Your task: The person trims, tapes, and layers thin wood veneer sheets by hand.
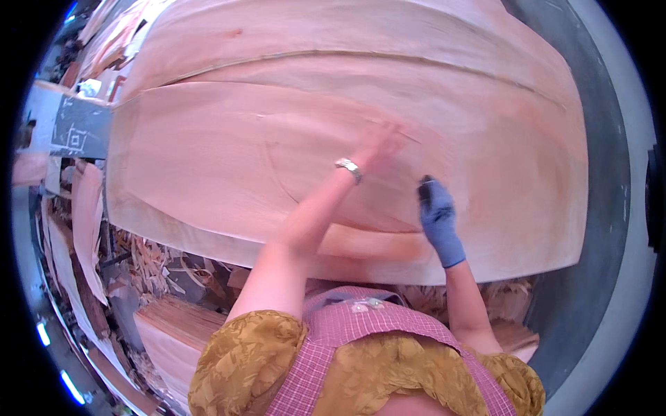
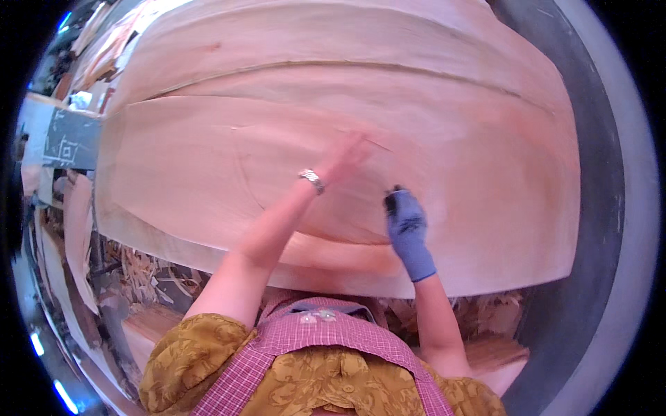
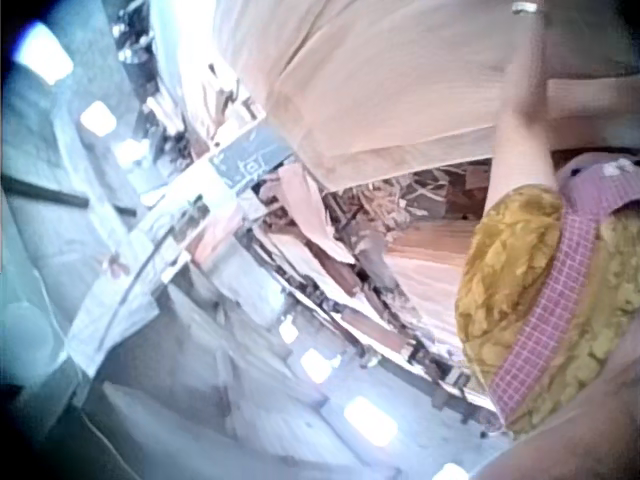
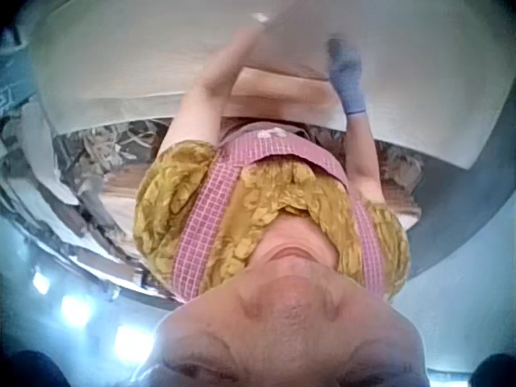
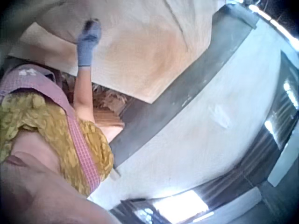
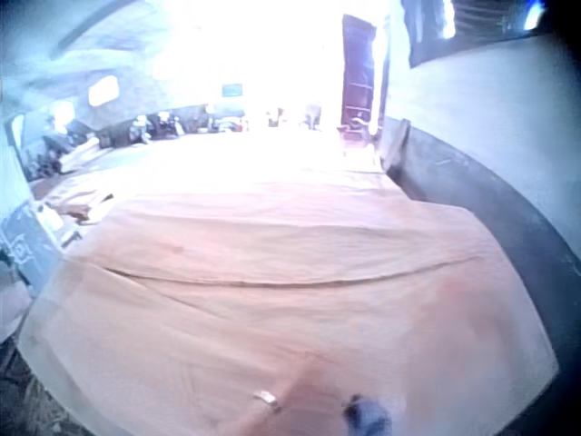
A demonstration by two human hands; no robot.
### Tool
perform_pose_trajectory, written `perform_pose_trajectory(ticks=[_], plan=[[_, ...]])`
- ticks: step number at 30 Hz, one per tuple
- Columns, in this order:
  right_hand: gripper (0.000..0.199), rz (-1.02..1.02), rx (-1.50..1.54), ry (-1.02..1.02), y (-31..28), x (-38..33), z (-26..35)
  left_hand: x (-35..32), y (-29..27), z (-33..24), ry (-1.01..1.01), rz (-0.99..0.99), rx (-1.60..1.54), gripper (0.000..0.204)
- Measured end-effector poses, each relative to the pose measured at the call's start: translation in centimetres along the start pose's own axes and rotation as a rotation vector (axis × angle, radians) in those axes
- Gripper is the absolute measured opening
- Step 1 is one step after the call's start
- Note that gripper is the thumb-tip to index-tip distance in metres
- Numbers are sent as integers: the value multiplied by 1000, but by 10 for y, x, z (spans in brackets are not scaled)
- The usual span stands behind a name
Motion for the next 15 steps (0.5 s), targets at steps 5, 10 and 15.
perform_pose_trajectory(ticks=[5, 10, 15], plan=[[25, 217, -323, 2, 79, -15, 32, -50, -159, 178, -198, -149, 708, 48], [26, 239, -403, -5, 81, -17, 26, -75, -229, 255, -88, 37, 1218, 41], [26, 230, -458, 27, 81, -21, 27, -69, -260, 222, -61, 300, 1045, 14]])
Point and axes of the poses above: each hand's wrist, its own x-axis towards the middle knuckle, its own y-axis out of the palm, z = x × y, the point moved 1 cm from there along x, towards the middle knuckle, and after that the axes turned 11 degrees about y, right-handed, at the moved point
